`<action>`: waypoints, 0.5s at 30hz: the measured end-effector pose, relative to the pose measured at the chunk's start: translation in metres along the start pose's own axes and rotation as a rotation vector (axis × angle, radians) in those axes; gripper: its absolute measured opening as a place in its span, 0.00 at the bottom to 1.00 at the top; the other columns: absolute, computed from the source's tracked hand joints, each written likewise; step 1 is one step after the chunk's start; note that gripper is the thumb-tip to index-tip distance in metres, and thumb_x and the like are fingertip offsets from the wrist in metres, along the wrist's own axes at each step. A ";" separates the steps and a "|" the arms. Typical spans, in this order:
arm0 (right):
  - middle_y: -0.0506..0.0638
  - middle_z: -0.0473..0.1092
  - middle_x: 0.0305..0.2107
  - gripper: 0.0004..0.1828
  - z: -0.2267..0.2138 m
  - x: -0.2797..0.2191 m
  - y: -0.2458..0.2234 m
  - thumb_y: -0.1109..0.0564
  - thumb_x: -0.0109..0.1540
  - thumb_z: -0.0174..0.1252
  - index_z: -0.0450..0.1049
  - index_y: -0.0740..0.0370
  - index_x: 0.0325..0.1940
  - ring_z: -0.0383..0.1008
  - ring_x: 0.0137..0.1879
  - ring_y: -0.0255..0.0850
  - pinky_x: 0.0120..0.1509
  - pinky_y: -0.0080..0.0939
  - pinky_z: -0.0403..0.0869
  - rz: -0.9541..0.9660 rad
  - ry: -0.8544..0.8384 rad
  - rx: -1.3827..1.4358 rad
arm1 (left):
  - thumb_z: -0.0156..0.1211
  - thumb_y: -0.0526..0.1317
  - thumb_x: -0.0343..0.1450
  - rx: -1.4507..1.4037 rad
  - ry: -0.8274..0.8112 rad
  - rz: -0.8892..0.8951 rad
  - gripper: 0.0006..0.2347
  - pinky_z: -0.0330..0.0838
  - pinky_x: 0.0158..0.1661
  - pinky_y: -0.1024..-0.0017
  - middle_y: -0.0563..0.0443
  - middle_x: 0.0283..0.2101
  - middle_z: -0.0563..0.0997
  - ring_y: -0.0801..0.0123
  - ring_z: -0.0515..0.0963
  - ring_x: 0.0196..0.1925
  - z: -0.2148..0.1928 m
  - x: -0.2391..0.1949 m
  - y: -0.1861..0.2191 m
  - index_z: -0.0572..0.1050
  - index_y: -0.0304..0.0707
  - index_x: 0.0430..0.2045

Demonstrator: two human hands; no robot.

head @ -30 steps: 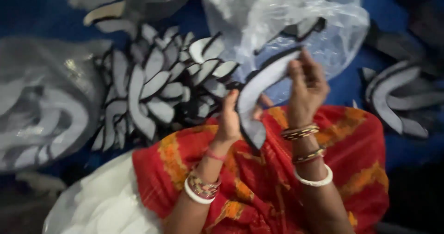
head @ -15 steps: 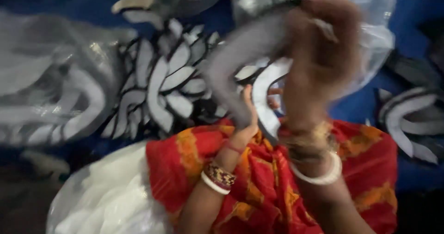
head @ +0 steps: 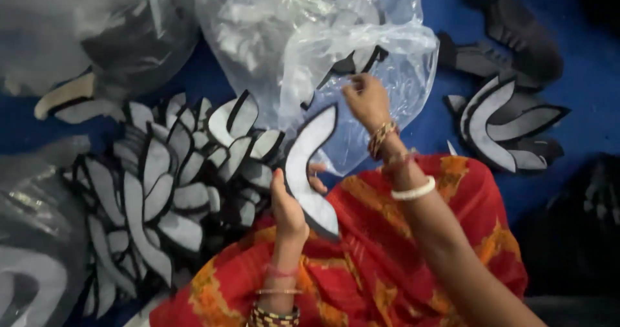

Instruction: The person sits and assembles black and white curved foam pieces by hand. They pick up individual parts from a pile, align the edges, and press them together to form a layered shape, repeating this process for multiple items.

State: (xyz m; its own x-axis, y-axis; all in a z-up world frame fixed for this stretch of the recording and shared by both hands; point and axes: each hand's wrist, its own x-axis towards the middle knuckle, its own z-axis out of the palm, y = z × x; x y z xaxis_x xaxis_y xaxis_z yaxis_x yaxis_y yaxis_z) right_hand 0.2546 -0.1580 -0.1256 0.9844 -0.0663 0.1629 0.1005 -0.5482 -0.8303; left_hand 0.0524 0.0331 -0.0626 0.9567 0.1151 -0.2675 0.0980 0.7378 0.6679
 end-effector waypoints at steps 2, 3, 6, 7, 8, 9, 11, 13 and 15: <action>0.64 0.75 0.43 0.29 0.019 0.063 0.095 0.41 0.59 0.69 0.76 0.68 0.51 0.75 0.50 0.56 0.56 0.50 0.74 0.001 0.143 -0.301 | 0.28 0.53 0.78 0.000 0.039 -0.084 0.26 0.70 0.36 0.66 0.43 0.38 0.82 0.65 0.75 0.28 0.014 -0.001 0.008 0.75 0.31 0.44; 0.64 0.75 0.43 0.29 0.024 0.086 0.115 0.41 0.59 0.69 0.76 0.68 0.51 0.75 0.50 0.56 0.56 0.50 0.74 0.001 0.148 -0.297 | 0.28 0.53 0.78 0.004 0.035 -0.081 0.26 0.70 0.36 0.66 0.43 0.38 0.82 0.65 0.75 0.28 0.013 -0.002 0.007 0.75 0.31 0.44; 0.64 0.71 0.56 0.33 0.023 0.149 0.151 0.36 0.62 0.65 0.75 0.64 0.60 0.68 0.63 0.59 0.69 0.54 0.66 -0.001 0.164 -0.429 | 0.29 0.53 0.78 0.072 0.050 -0.100 0.27 0.72 0.38 0.66 0.42 0.38 0.83 0.64 0.76 0.29 0.009 0.001 0.003 0.76 0.27 0.42; 0.62 0.70 0.58 0.33 0.020 0.167 0.142 0.37 0.63 0.62 0.73 0.63 0.62 0.67 0.65 0.58 0.70 0.53 0.65 0.027 0.116 -0.329 | 0.28 0.54 0.77 0.051 0.082 -0.149 0.28 0.71 0.36 0.67 0.43 0.36 0.83 0.64 0.76 0.28 0.006 0.003 0.000 0.76 0.28 0.41; 0.61 0.69 0.59 0.32 0.022 0.179 0.132 0.37 0.64 0.58 0.71 0.63 0.64 0.66 0.66 0.56 0.71 0.52 0.64 0.056 0.062 -0.228 | 0.27 0.55 0.77 0.031 0.120 -0.199 0.29 0.70 0.35 0.67 0.44 0.35 0.83 0.65 0.76 0.28 0.002 0.002 -0.001 0.77 0.28 0.40; 0.59 0.68 0.61 0.32 0.025 0.193 0.145 0.38 0.66 0.55 0.69 0.62 0.65 0.65 0.67 0.55 0.72 0.51 0.63 0.084 0.007 -0.127 | 0.27 0.55 0.77 0.036 0.120 -0.192 0.29 0.70 0.35 0.67 0.44 0.35 0.83 0.65 0.76 0.28 0.001 0.007 -0.004 0.77 0.28 0.40; 0.56 0.65 0.65 0.32 0.029 0.215 0.170 0.40 0.68 0.47 0.65 0.61 0.69 0.63 0.70 0.52 0.74 0.49 0.61 0.139 -0.106 0.071 | 0.28 0.55 0.79 0.098 0.122 -0.225 0.30 0.69 0.35 0.68 0.43 0.27 0.78 0.64 0.76 0.29 -0.002 0.011 -0.011 0.78 0.25 0.40; 0.53 0.63 0.68 0.31 0.041 0.245 0.237 0.41 0.70 0.40 0.61 0.60 0.73 0.61 0.72 0.49 0.76 0.47 0.60 0.199 -0.220 0.262 | 0.29 0.54 0.77 0.062 0.192 -0.271 0.28 0.69 0.35 0.67 0.44 0.30 0.81 0.64 0.75 0.28 0.008 0.017 -0.006 0.77 0.27 0.39; 0.52 0.62 0.70 0.32 0.032 0.239 0.235 0.42 0.71 0.37 0.59 0.60 0.75 0.60 0.74 0.47 0.77 0.46 0.59 0.232 -0.279 0.354 | 0.29 0.52 0.75 0.022 0.265 -0.320 0.26 0.69 0.35 0.67 0.44 0.32 0.83 0.64 0.74 0.26 0.009 0.018 -0.005 0.76 0.28 0.38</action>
